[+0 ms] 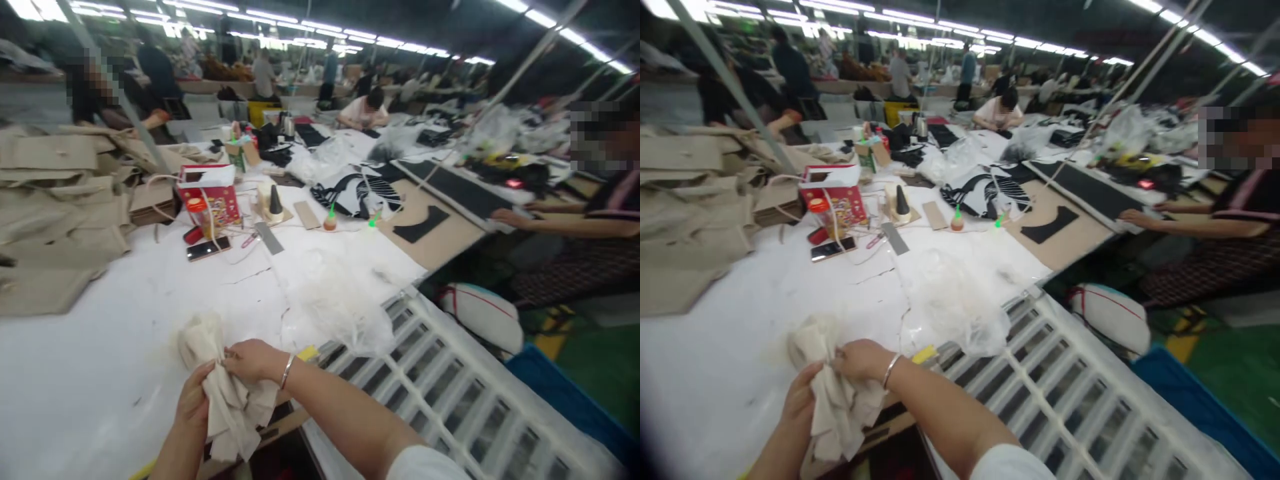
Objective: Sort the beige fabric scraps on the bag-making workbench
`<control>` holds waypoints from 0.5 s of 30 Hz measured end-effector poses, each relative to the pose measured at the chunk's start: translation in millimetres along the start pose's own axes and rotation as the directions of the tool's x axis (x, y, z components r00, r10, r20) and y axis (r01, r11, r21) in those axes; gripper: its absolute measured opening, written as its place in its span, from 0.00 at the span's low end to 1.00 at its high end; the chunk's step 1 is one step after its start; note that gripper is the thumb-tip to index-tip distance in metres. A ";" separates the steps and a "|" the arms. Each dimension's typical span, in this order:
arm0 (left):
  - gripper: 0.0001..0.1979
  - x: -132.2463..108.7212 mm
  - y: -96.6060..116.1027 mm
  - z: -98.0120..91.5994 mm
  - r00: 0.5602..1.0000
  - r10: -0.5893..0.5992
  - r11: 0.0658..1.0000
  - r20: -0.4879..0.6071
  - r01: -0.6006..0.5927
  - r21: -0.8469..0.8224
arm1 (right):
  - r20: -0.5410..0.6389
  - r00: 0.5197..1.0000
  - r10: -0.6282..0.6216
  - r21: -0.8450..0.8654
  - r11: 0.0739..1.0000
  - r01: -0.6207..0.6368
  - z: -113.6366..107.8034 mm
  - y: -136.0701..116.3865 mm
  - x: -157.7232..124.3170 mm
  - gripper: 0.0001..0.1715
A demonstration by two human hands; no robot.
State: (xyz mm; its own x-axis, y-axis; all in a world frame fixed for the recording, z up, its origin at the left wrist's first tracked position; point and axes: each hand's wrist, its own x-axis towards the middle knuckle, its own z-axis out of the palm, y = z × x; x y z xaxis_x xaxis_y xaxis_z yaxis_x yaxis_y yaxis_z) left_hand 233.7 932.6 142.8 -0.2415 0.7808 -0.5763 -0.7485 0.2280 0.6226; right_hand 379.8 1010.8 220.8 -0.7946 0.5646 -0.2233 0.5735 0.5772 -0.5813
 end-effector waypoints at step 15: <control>0.15 -40.2 -15.5 86.4 0.990 -0.025 0.967 0.137 -0.011 0.255 | -0.336 0.814 0.473 -0.068 0.850 -0.522 23.9 127.0 -142.4 0.27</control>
State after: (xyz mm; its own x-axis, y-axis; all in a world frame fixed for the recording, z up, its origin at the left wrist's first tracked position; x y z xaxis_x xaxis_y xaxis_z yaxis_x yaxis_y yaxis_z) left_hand 308.4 947.9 202.1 -0.1356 0.8474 -0.5133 -0.5632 0.3603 0.7436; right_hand 561.0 989.6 160.1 -0.3089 0.9312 -0.1934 0.9157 0.2363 -0.3250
